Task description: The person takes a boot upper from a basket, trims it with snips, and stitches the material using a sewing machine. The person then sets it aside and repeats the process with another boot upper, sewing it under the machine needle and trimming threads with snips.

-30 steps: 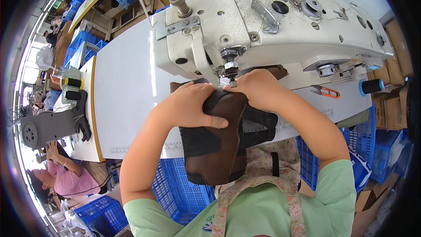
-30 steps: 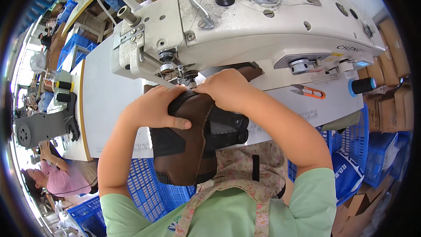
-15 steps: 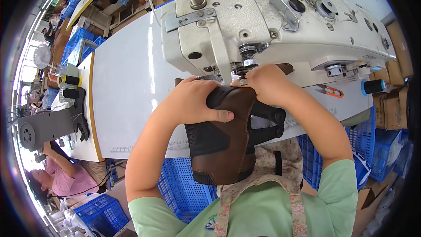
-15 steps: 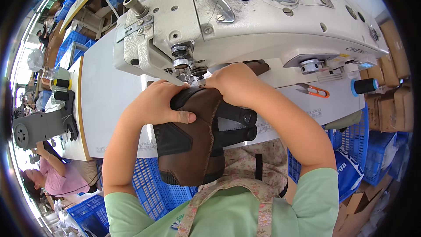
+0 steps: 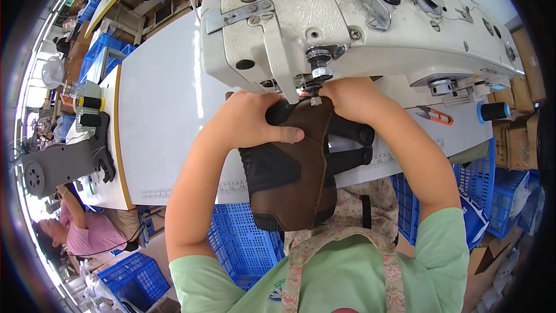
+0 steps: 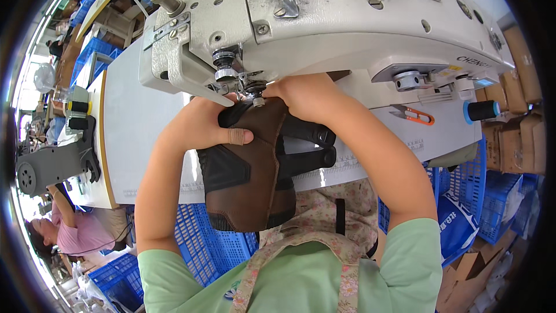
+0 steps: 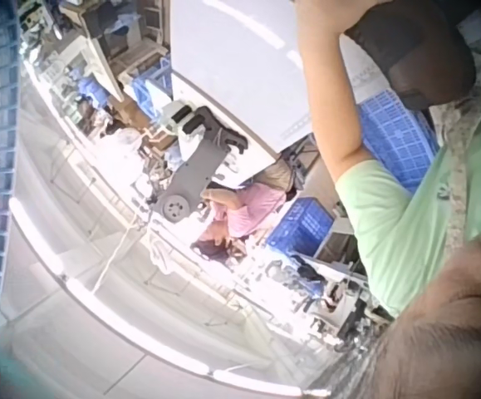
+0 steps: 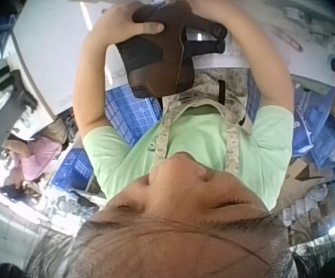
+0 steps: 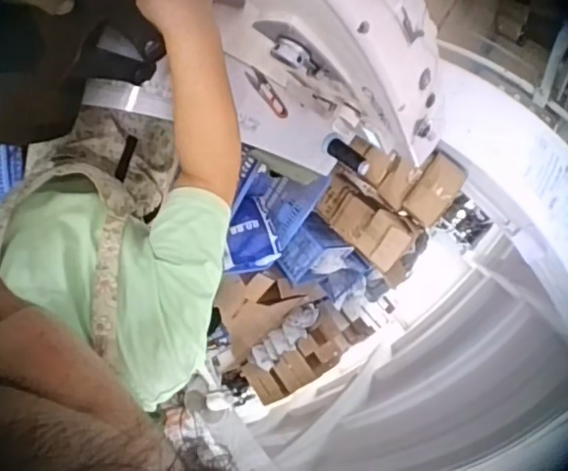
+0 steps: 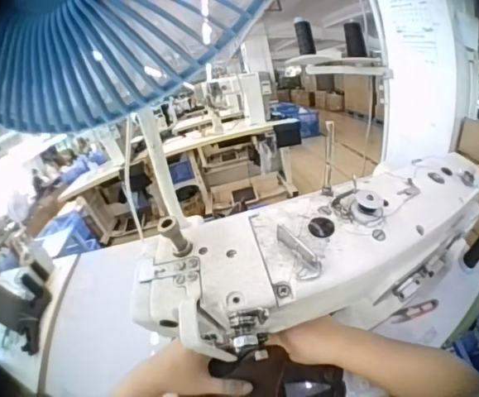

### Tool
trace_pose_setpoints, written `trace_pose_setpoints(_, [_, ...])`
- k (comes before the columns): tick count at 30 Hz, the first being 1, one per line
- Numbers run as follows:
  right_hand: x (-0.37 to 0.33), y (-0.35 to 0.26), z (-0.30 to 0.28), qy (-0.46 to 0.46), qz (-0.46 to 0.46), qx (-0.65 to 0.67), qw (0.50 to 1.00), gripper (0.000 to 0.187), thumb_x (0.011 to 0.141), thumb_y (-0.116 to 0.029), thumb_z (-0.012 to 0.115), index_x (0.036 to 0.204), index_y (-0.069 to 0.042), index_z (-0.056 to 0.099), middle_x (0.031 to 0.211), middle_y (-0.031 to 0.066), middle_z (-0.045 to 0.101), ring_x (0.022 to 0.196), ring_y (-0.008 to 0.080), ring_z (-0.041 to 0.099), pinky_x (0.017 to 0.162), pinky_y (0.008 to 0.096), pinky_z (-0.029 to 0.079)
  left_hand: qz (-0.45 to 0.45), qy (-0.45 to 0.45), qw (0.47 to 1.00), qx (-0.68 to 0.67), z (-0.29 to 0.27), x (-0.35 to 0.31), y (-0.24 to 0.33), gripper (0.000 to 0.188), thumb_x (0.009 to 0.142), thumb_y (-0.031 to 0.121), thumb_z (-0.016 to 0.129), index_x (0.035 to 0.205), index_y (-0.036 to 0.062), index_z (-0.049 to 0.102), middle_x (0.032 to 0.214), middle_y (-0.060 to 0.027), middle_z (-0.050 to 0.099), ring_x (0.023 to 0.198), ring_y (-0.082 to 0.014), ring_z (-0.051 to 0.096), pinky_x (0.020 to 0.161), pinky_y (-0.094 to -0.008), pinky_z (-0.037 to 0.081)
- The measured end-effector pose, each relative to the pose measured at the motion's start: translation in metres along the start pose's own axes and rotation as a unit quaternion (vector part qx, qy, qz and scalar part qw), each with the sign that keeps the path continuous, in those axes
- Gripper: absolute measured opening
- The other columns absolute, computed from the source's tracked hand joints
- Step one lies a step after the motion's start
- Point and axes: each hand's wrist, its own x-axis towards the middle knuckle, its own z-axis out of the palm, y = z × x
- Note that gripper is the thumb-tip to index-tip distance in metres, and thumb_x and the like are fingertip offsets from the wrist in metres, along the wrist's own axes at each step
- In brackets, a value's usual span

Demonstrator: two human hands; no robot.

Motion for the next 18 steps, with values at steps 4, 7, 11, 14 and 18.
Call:
trace_pose_setpoints(4, [0.0015, 0.0022, 0.0032, -0.005, 0.010, 0.029, 1.000, 0.037, 0.079, -0.004, 0.061, 0.109, -0.021, 0.073, 0.101, 0.0068, 0.072, 0.098, 0.0276, 0.067, 0.083, 0.0410, 0.053, 0.024, 0.022, 0.999, -0.010, 0.0013, 0.0001, 0.0002, 0.080, 0.062, 0.066, 0.076, 0.108, 0.0018, 0.071, 0.099, -0.0207, 0.070, 0.097, -0.0395, 0.066, 0.089, -0.0431, 0.050])
trace_pose_setpoints(7, [0.0016, 0.0039, 0.0052, 0.012, -0.002, 0.013, 1.000, 0.036, 0.079, -0.004, 0.060, 0.108, -0.020, 0.073, 0.101, 0.0066, 0.072, 0.098, 0.0276, 0.067, 0.083, 0.0411, 0.052, 0.029, 0.036, 0.999, -0.020, 0.0027, -0.0001, 0.0004, 0.079, 0.061, 0.065, 0.076, 0.108, 0.0021, 0.071, 0.099, -0.0214, 0.070, 0.098, -0.0397, 0.065, 0.089, -0.0433, 0.050])
trace_pose_setpoints(11, [0.0021, 0.0049, 0.0070, 0.018, -0.010, 0.028, 0.999, 0.037, 0.079, -0.003, 0.060, 0.109, -0.021, 0.073, 0.102, 0.0071, 0.072, 0.100, 0.0281, 0.067, 0.084, 0.0408, 0.052, 0.036, 0.050, 0.998, -0.023, 0.0017, 0.0003, 0.0022, 0.078, 0.061, 0.064, 0.077, 0.111, 0.0040, 0.071, 0.102, -0.0210, 0.069, 0.100, -0.0390, 0.065, 0.089, -0.0435, 0.050])
trace_pose_setpoints(14, [0.0011, 0.0064, 0.0056, 0.027, -0.027, 0.023, 0.999, 0.034, 0.078, -0.005, 0.059, 0.107, -0.018, 0.072, 0.099, 0.0092, 0.071, 0.095, 0.0298, 0.067, 0.082, 0.0426, 0.052, 0.005, 0.015, 1.000, -0.021, -0.0005, -0.0008, 0.0029, 0.078, 0.061, 0.064, 0.077, 0.111, 0.0046, 0.071, 0.102, -0.0213, 0.069, 0.100, -0.0387, 0.065, 0.089, -0.0435, 0.050])
trace_pose_setpoints(18, [0.0010, 0.0062, 0.0044, 0.010, -0.016, 0.013, 1.000, 0.031, 0.078, -0.009, 0.058, 0.105, -0.017, 0.072, 0.096, 0.0116, 0.071, 0.092, 0.0316, 0.068, 0.079, 0.0439, 0.052, 0.065, 0.076, 0.994, -0.037, 0.0031, -0.0004, 0.0012, 0.079, 0.060, 0.065, 0.077, 0.110, 0.0032, 0.071, 0.098, -0.0223, 0.070, 0.098, -0.0389, 0.066, 0.088, -0.0432, 0.051])
